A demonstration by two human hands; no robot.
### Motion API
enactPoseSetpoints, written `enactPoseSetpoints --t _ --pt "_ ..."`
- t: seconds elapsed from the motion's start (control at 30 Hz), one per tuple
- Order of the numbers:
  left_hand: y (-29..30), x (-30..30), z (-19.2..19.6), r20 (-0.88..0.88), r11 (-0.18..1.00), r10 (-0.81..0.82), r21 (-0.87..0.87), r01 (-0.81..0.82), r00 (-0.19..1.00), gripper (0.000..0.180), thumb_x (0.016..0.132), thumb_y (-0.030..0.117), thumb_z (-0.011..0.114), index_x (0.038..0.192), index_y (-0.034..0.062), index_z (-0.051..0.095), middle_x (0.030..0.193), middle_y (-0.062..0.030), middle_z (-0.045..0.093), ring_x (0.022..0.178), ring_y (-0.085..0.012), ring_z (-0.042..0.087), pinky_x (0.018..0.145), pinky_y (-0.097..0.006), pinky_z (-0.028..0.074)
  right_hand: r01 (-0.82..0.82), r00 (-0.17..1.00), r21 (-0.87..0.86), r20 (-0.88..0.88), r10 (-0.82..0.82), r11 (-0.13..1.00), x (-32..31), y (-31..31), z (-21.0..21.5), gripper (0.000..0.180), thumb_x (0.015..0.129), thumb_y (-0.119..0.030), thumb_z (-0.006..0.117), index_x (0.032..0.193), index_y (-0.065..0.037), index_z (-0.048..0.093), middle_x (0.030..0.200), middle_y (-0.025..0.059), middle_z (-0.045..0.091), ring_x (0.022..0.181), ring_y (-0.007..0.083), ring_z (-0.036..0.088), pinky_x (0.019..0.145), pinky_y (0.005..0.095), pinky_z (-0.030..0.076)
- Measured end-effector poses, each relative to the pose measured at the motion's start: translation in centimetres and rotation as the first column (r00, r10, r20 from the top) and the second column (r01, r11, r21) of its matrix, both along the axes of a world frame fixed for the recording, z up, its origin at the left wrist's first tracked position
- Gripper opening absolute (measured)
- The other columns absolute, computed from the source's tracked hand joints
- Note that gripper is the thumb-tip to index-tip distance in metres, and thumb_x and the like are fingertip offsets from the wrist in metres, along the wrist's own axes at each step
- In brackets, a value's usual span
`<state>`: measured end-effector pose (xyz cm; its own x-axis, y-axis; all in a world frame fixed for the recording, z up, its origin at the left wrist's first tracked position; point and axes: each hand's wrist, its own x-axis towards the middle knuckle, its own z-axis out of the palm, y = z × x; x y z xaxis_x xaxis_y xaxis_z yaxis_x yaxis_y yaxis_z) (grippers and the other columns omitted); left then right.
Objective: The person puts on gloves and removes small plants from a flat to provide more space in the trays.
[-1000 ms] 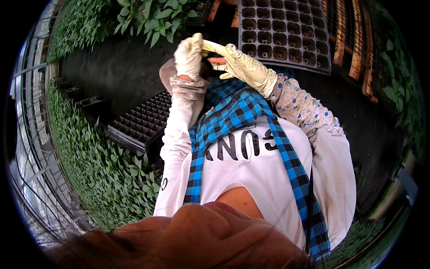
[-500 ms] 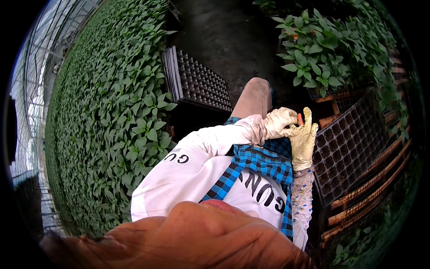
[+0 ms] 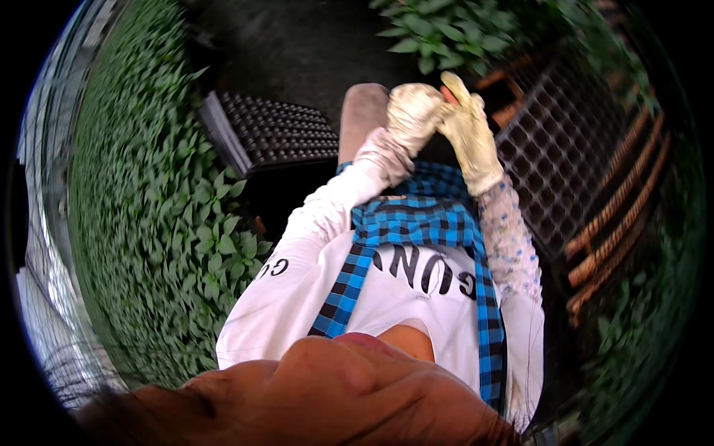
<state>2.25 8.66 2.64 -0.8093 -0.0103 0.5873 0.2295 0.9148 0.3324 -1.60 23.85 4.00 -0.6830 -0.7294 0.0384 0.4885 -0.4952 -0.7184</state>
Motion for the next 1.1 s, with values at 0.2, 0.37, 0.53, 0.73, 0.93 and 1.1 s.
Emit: enactPoseSetpoints --t 0.2,0.37,0.53,0.73,0.93,1.1 --pt "-1.5 1.1 -3.9 0.108 0.645 -0.047 0.762 -0.052 0.993 0.037 0.103 0.033 0.057 0.120 0.0025 0.067 0.108 -0.0137 0.073 0.102 -0.0274 0.069 0.092 -0.036 0.052 0.013 1.000 -0.128 -0.008 -0.014 0.992 -0.3 1.6 2.1 0.090 0.097 -0.070 0.045 0.160 -0.010 0.022 0.160 0.0199 0.025 0.146 0.0334 0.035 0.110 0.0438 0.040" --pt "1.8 3.0 -4.0 0.098 0.605 -0.291 0.790 0.104 0.952 0.030 0.104 0.026 0.058 0.116 0.0016 0.069 0.097 -0.0111 0.072 0.092 -0.0227 0.070 0.087 -0.033 0.054 0.073 0.984 -0.284 0.176 -0.023 0.956 0.5 1.7 0.9 0.089 0.097 -0.061 0.056 0.157 -0.003 0.024 0.158 0.0272 0.029 0.141 0.0341 0.040 0.112 0.0423 0.039" --pt "2.9 1.5 -4.1 0.117 0.449 -0.178 0.893 -0.025 0.977 0.019 0.102 0.018 0.061 0.101 0.0022 0.071 0.083 -0.0064 0.070 0.068 -0.0133 0.066 0.060 -0.028 0.054 0.145 0.984 -0.322 0.150 -0.101 0.936 1.0 1.0 0.1 0.084 0.098 -0.057 0.056 0.154 0.000 0.031 0.158 0.0252 0.030 0.143 0.0327 0.037 0.115 0.0450 0.037" --pt "-1.3 -0.5 -4.6 0.293 0.159 -0.113 0.949 -0.273 0.950 0.039 0.106 0.038 0.051 0.101 0.0035 0.069 0.083 -0.0063 0.072 0.063 -0.0148 0.067 0.054 -0.027 0.055 0.148 0.954 -0.370 0.297 -0.034 0.917 2.8 0.2 1.0 0.079 0.102 -0.054 0.048 0.152 0.004 0.032 0.157 0.0214 0.033 0.148 0.0311 0.029 0.125 0.0468 0.021" --pt "-1.4 -0.6 -2.9 0.082 -0.194 -0.617 0.948 -0.252 0.783 0.062 0.100 0.061 0.049 0.128 0.0061 0.057 0.107 -0.0107 0.070 0.091 -0.0199 0.069 0.075 -0.040 0.060 0.075 0.961 -0.271 0.277 0.004 0.960 2.4 0.9 -0.1 0.077 0.106 -0.054 0.036 0.155 0.004 0.026 0.161 0.0199 0.029 0.150 0.0277 0.028 0.126 0.0413 0.018" --pt "-0.9 -0.9 -0.5 0.137 0.012 -0.738 0.982 -0.190 0.661 0.051 0.097 0.050 0.063 0.115 0.0029 0.068 0.100 -0.0111 0.075 0.091 -0.0220 0.072 0.079 -0.033 0.059 -0.019 0.987 -0.077 0.157 0.031 0.997 2.1 1.3 -3.1 0.078 0.107 -0.055 0.033 0.153 0.009 0.029 0.154 0.0222 0.040 0.144 0.0305 0.038 0.123 0.0412 0.026"
